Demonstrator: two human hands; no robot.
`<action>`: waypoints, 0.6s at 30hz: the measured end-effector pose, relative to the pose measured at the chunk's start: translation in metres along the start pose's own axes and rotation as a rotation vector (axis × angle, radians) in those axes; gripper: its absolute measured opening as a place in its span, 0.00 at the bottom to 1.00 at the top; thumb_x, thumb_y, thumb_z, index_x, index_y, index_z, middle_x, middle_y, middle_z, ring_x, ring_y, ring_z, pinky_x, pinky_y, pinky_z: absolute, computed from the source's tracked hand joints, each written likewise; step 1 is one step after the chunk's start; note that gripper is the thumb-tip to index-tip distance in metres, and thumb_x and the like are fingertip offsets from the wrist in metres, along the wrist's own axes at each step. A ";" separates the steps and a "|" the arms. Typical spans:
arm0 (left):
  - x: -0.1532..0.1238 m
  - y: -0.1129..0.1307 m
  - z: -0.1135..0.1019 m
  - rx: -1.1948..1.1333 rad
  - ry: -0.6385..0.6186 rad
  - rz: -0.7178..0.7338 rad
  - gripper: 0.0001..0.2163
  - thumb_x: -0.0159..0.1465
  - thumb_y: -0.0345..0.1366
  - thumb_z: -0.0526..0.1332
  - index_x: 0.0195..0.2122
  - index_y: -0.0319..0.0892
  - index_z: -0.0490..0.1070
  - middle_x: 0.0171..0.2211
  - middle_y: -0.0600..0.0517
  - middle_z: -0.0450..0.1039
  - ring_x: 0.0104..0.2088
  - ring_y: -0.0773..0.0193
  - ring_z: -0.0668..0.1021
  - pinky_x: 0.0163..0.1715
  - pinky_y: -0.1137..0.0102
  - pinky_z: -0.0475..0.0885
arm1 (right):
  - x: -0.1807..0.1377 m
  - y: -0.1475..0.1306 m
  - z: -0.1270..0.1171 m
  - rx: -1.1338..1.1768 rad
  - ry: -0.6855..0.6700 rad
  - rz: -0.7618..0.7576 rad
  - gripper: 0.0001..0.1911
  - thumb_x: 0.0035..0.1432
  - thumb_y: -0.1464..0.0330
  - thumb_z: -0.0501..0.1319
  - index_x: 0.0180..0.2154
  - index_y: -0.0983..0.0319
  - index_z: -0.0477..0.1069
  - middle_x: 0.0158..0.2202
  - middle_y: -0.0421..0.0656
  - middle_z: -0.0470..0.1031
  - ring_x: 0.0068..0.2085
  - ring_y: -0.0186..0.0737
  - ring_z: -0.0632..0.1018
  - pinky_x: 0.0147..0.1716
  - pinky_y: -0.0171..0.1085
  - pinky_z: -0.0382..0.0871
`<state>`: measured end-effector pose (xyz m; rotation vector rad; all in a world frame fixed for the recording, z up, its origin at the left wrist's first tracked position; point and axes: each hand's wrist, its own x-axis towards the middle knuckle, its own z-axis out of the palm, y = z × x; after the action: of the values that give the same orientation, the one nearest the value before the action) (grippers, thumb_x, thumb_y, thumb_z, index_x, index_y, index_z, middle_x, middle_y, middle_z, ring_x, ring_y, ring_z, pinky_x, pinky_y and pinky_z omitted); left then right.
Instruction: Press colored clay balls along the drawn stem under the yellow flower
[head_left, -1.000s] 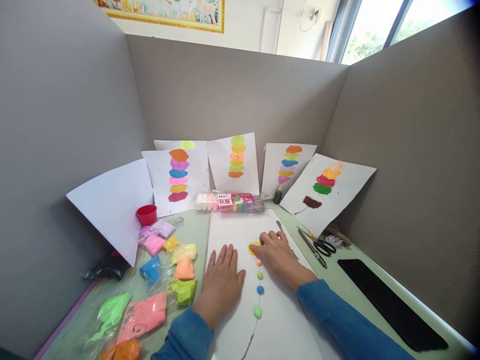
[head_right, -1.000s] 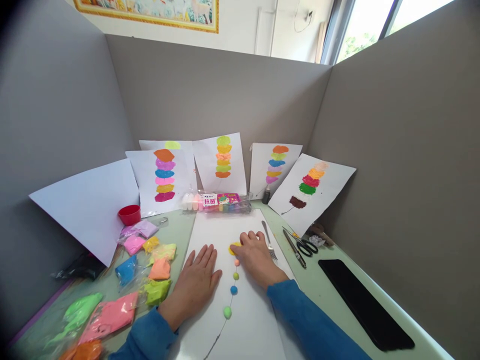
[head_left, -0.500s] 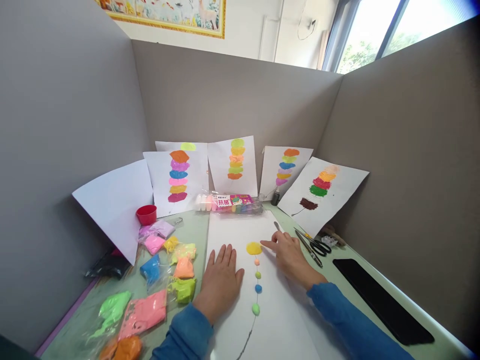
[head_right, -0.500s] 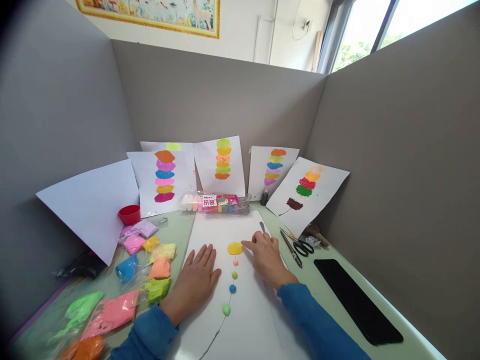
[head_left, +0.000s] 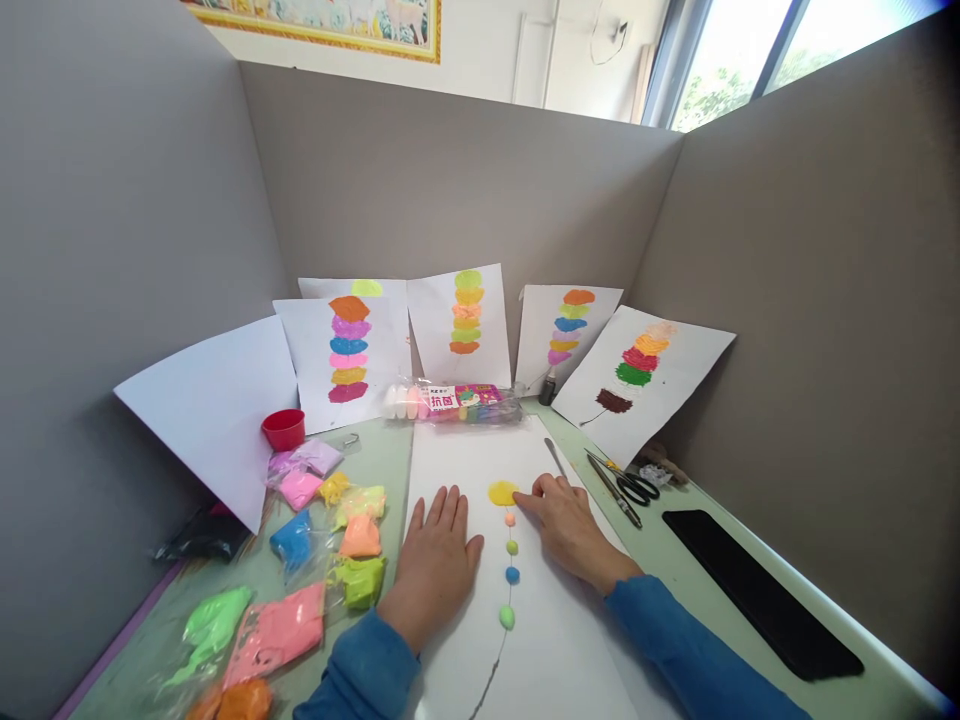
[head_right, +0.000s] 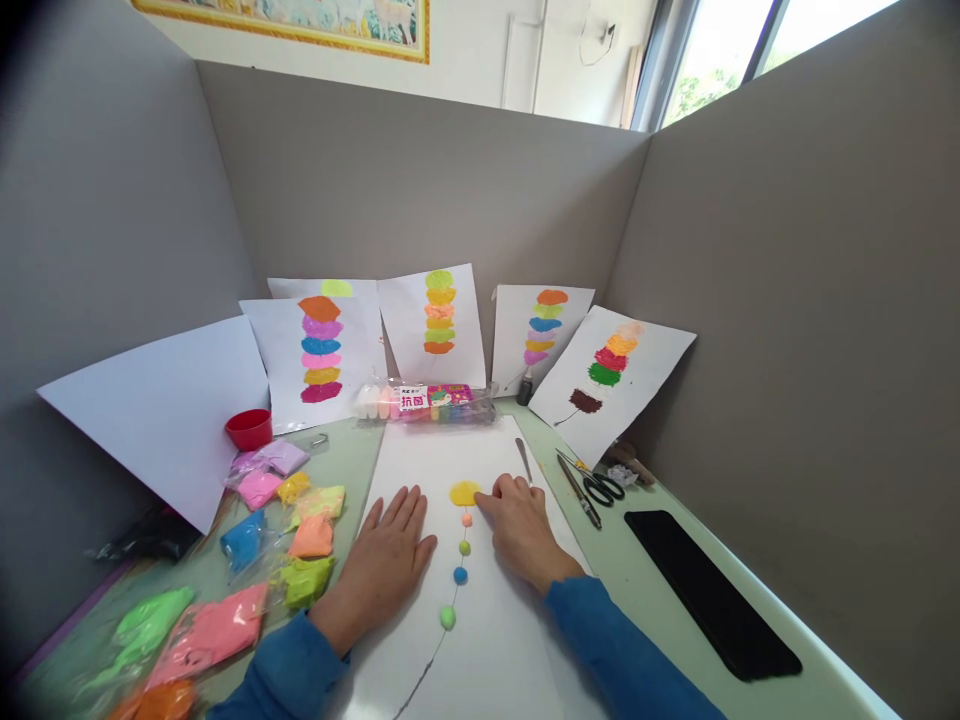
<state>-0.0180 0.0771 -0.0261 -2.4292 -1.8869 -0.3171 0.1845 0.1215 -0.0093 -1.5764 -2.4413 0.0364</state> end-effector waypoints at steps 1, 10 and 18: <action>0.000 0.000 0.000 0.000 -0.002 0.001 0.26 0.68 0.43 0.41 0.62 0.34 0.55 0.63 0.44 0.51 0.64 0.55 0.54 0.62 0.53 0.50 | 0.000 -0.001 0.000 0.005 -0.003 0.009 0.26 0.48 0.85 0.50 0.39 0.53 0.73 0.38 0.43 0.64 0.41 0.40 0.64 0.37 0.38 0.48; 0.001 0.000 -0.002 0.016 -0.022 -0.005 0.25 0.67 0.42 0.41 0.62 0.35 0.55 0.64 0.45 0.51 0.64 0.55 0.54 0.62 0.53 0.50 | 0.008 -0.003 0.000 -0.005 -0.001 0.011 0.28 0.51 0.84 0.51 0.44 0.49 0.72 0.39 0.42 0.64 0.41 0.40 0.64 0.37 0.38 0.48; 0.000 0.001 -0.003 0.015 -0.031 -0.005 0.25 0.67 0.42 0.41 0.62 0.34 0.54 0.64 0.45 0.50 0.64 0.55 0.53 0.62 0.53 0.50 | 0.011 -0.016 -0.010 -0.152 0.052 -0.099 0.17 0.55 0.77 0.57 0.41 0.51 0.72 0.37 0.43 0.65 0.39 0.41 0.64 0.37 0.39 0.48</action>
<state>-0.0172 0.0765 -0.0231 -2.4340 -1.9014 -0.2652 0.1684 0.1239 0.0052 -1.4927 -2.5298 -0.2096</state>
